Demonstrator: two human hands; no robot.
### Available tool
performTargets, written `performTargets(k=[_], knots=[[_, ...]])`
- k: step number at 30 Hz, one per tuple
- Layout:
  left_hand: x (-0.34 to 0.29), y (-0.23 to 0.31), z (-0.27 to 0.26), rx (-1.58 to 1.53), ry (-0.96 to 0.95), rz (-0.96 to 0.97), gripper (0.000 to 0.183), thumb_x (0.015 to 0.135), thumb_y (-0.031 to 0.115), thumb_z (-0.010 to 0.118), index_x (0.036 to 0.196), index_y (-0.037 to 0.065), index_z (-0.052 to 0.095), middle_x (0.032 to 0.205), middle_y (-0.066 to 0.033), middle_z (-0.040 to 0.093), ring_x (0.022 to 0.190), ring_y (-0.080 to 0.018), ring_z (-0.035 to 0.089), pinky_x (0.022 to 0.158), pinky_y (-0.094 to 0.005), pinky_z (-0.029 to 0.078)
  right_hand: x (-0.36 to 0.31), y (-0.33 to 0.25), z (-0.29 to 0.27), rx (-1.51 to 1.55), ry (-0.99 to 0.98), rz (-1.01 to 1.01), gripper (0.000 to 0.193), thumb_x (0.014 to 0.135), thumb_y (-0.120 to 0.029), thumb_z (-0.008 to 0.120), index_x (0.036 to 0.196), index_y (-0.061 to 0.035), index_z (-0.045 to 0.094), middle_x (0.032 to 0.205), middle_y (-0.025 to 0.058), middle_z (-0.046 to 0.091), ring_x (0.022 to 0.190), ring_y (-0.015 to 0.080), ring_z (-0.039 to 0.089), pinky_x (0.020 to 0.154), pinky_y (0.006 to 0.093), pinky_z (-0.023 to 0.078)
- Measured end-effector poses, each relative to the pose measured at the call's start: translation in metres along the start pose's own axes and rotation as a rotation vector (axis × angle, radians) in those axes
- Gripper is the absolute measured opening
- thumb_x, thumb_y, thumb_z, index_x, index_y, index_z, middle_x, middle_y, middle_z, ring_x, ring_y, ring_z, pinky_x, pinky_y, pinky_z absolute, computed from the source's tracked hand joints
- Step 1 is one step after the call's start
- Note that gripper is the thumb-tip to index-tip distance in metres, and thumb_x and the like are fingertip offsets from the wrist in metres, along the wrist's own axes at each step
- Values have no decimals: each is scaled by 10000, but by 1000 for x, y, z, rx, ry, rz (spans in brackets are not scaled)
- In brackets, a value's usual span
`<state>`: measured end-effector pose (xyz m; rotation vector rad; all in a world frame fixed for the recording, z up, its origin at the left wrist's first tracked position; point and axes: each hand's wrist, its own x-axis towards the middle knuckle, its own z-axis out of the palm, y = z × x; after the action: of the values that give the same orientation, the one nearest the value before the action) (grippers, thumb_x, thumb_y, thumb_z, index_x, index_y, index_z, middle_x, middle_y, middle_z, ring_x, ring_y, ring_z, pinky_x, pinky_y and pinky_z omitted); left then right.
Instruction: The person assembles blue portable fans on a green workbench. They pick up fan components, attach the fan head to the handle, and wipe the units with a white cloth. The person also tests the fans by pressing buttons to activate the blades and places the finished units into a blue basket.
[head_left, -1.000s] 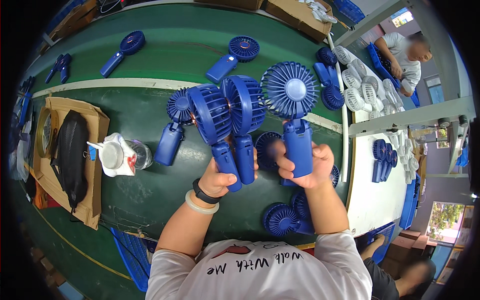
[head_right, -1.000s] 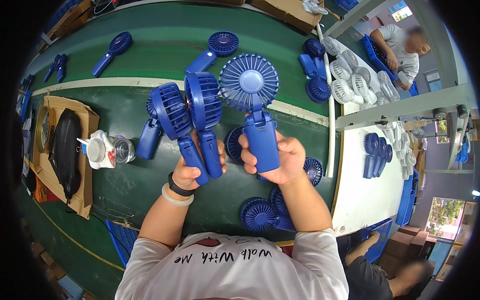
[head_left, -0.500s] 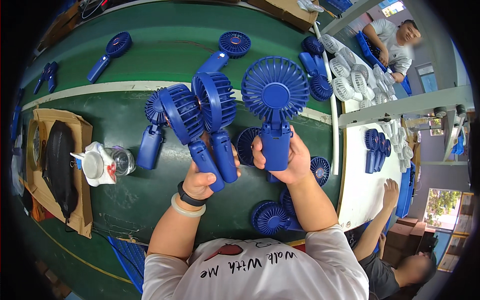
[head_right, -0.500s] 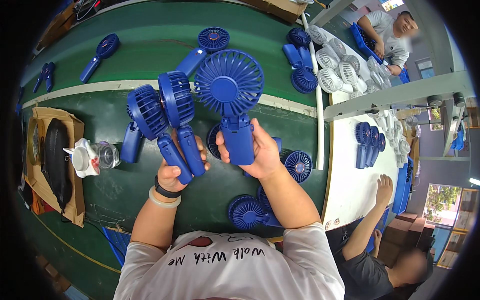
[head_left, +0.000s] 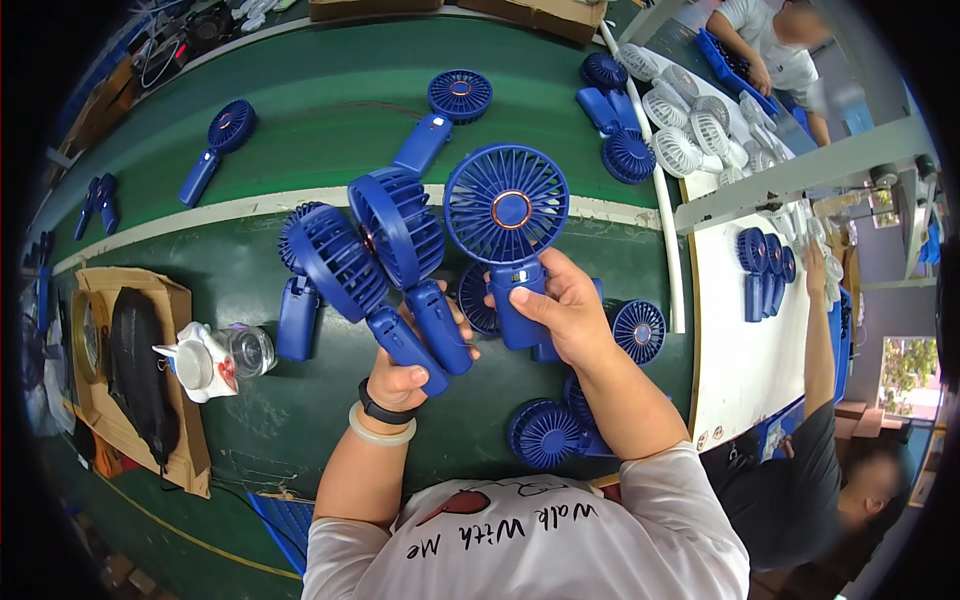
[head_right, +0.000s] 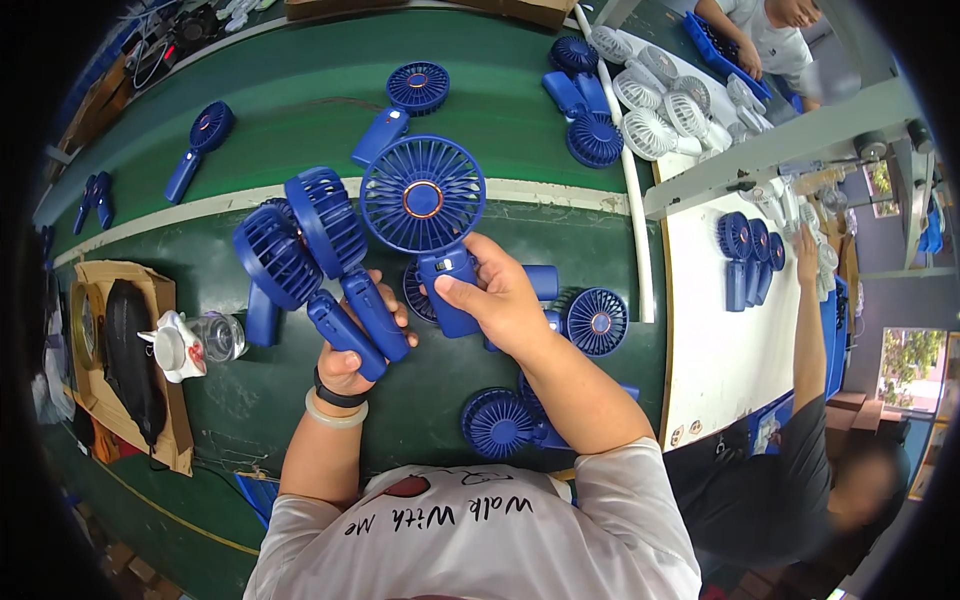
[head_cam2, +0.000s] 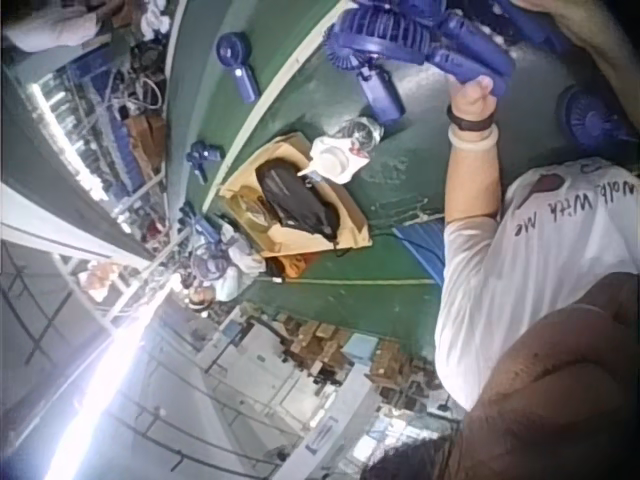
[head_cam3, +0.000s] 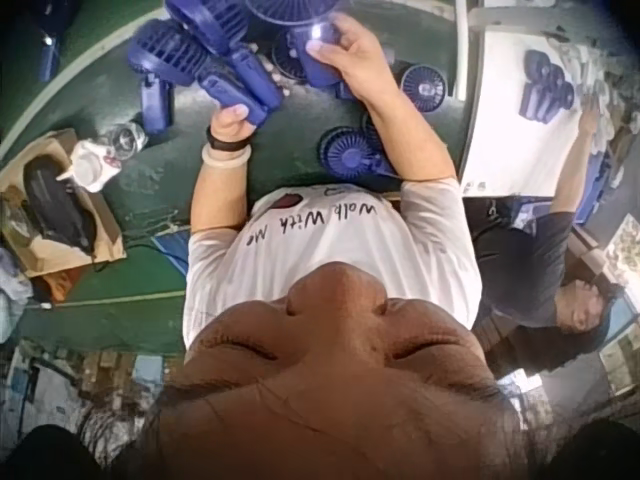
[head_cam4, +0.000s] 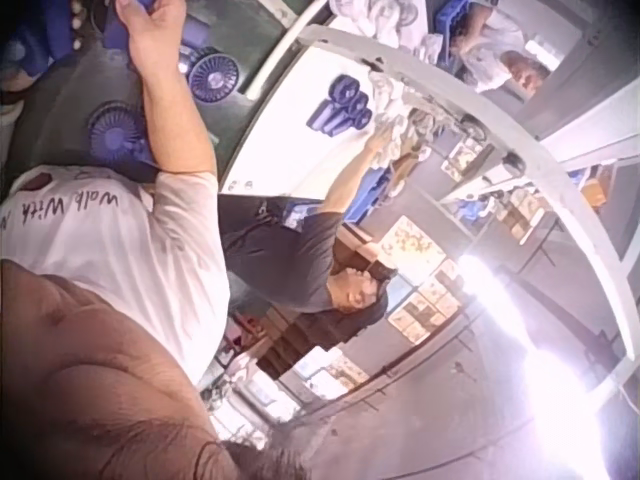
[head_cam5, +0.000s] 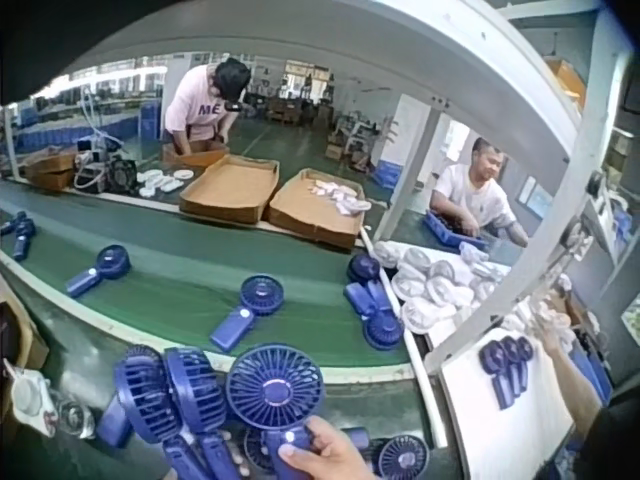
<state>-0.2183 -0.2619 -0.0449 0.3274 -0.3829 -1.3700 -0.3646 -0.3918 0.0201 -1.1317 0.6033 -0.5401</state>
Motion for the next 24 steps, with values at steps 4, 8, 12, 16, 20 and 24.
performTargets(k=[4,8,12,16,20,24], knots=[[-2,-3,3,91,26,16,905,583,176,786,1348,53,317,1153,-126,467,1118,-251,489,871,-437,518,3,3,0,-2,2,1,407,823,-28,606,1208,11,481,1072,126,621,954,204,626,872,330,488],[0,-3,3,104,24,18,894,587,173,786,1346,60,329,1269,-149,411,1166,-263,451,882,-442,515,2,1,0,16,10,-1,408,819,-7,607,1208,13,485,1076,120,624,973,196,619,880,329,484],[3,-1,5,93,-4,19,895,596,164,782,1360,68,326,1414,-192,303,1234,-301,413,888,-450,514,2,1,1,12,16,-26,424,827,6,604,1228,9,466,1064,72,612,944,125,596,838,278,484],[5,0,3,125,-26,31,918,597,170,782,1379,78,309,1458,-227,225,1303,-346,344,899,-464,505,2,3,0,48,15,-11,424,828,24,600,1229,10,465,1065,48,600,930,89,583,821,255,484],[5,1,7,133,-37,22,875,596,185,773,1346,93,331,1464,-234,187,1317,-361,307,939,-486,474,2,5,2,46,39,-34,443,848,-1,593,1259,-7,426,1087,59,580,928,98,583,812,251,484],[3,0,17,144,-27,23,913,623,210,781,1380,44,297,1455,-236,218,1301,-363,348,946,-504,463,2,17,13,88,-56,-25,542,874,-45,584,1339,-25,307,1088,71,551,938,121,575,788,251,482]])
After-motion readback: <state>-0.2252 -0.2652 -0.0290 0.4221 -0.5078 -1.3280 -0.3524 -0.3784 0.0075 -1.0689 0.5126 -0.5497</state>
